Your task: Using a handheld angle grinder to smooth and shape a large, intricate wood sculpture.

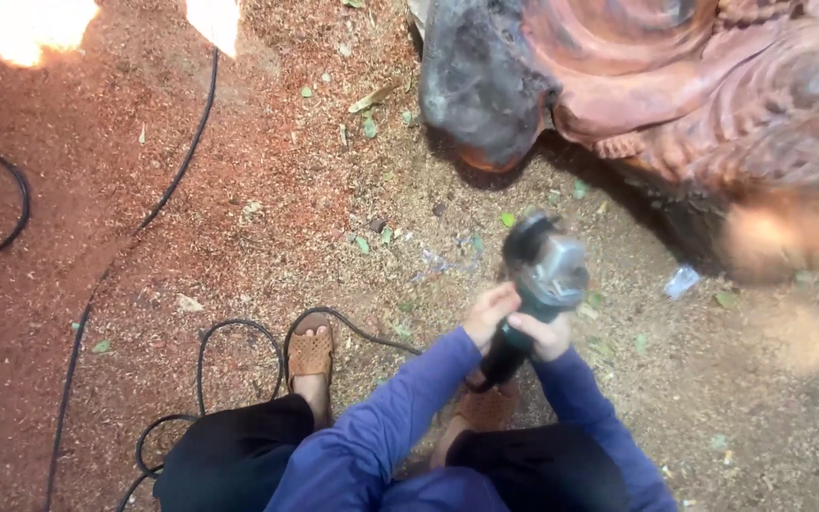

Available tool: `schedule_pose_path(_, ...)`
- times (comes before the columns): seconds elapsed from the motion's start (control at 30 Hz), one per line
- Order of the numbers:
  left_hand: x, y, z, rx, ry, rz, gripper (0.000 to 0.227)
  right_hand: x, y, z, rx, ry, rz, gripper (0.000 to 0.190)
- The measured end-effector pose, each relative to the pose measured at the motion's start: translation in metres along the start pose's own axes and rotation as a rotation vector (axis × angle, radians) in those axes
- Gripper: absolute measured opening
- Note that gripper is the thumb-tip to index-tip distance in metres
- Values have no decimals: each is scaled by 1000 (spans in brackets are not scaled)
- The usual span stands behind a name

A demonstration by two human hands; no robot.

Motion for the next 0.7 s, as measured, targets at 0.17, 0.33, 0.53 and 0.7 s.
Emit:
schedule_pose_path(0.17,-31,-8,-6,-18,-39,138,28,-5,13,26,-19,-195,6,46)
schedule_pose_path(0.33,-36,0,-15,-63,-118,68,55,-12,38,30,22,-335,1,57)
schedule_pose_path(0.53,-41,-13,16,26,428,74,130,-10,72,25,-53,-629,136,70)
schedule_pose_path(0.7,-83,6,78,-71,568,167,71,103,93,39,-3,-946,130,59)
Point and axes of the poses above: each hand's wrist, its own y-axis towards the middle knuckle, its own z-axis out of the palm, x = y × z, the point moved 6 cm from there along y, towards the middle knuckle, and after that the axes turned 7 degrees about -y, right-handed, at the moved point
